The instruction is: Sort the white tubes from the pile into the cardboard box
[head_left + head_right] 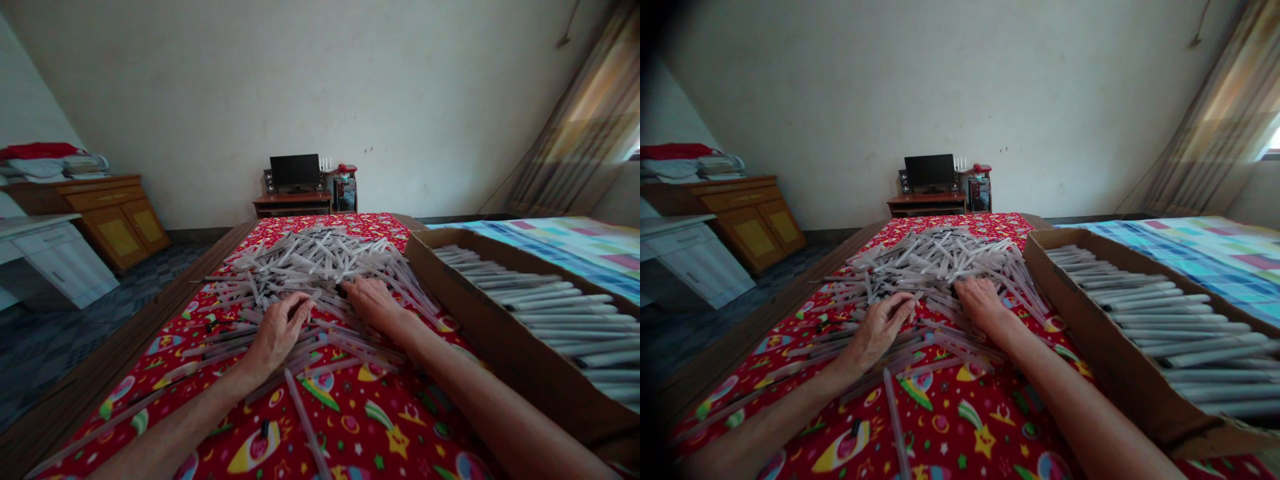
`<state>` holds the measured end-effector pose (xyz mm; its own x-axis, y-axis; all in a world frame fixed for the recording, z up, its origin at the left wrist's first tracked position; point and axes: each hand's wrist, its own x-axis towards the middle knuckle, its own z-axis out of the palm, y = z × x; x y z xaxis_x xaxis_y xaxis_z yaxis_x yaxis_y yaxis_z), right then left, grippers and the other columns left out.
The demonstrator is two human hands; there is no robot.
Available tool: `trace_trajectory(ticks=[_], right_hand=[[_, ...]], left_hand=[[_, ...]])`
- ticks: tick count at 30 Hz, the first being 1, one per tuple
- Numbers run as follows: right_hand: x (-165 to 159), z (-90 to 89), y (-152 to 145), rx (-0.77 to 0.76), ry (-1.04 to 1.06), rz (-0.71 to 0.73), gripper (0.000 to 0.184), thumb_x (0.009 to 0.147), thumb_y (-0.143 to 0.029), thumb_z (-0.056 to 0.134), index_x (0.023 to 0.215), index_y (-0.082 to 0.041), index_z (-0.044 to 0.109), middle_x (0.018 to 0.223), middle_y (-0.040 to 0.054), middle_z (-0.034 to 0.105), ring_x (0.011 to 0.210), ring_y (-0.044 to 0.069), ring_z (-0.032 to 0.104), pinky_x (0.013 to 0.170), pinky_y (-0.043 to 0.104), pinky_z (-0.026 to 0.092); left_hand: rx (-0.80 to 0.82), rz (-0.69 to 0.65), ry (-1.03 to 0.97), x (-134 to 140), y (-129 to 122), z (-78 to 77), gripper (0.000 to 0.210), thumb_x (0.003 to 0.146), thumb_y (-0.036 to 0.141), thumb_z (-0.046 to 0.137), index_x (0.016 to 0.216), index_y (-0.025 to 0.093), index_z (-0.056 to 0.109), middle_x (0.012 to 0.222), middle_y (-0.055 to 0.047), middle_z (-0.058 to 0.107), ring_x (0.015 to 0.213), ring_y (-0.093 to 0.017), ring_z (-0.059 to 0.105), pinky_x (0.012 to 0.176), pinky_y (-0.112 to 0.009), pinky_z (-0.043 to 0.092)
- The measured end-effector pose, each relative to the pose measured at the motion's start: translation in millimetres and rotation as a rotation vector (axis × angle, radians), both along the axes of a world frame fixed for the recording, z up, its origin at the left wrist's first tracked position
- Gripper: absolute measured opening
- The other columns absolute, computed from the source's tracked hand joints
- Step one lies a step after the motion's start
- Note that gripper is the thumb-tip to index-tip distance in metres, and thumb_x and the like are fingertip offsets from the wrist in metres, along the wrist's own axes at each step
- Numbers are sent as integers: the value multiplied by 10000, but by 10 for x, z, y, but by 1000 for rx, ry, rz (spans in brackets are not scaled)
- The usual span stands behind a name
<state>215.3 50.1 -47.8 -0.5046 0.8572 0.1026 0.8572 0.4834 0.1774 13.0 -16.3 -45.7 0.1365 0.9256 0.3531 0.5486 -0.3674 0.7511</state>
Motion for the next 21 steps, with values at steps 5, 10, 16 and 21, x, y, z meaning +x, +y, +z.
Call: trace_trajectory(ticks=[5, 10, 16, 21], right_hand=[[-51, -50, 21, 21, 48, 33, 312, 858, -123, 324, 1052, -183, 561, 913, 110, 610, 770, 206, 588, 633, 279, 381], [44, -42, 23, 22, 247, 85, 214, 840, -154, 386, 916, -128, 585, 812, 83, 622, 695, 150, 549, 608, 240, 351], [53, 182, 3, -45, 673, 171, 278, 790, -181, 465, 1006, -87, 613, 667, 35, 617, 567, 100, 505, 557, 203, 346], [-128, 431, -138, -473, 1159, 272, 169, 767, -217, 499, 869, -123, 595, 685, 24, 644, 612, 111, 582, 584, 210, 429]], left_hand=[[5, 2, 6, -3, -4, 5, 271, 860, 381, 420, 841, 160, 577, 601, 14, 543, 550, -120, 504, 556, -220, 375], [-1, 12, 15, -7, -3, 15, 284, 859, 390, 420, 838, 156, 579, 587, 19, 535, 532, -114, 497, 539, -215, 372], [12, 19, 46, -17, 3, 8, 294, 858, 397, 417, 857, 158, 589, 595, 16, 538, 548, -119, 501, 533, -213, 375], [-3, 20, 25, -9, 12, 13, 304, 858, 406, 409, 826, 163, 588, 598, 18, 524, 538, -118, 484, 524, -211, 370]])
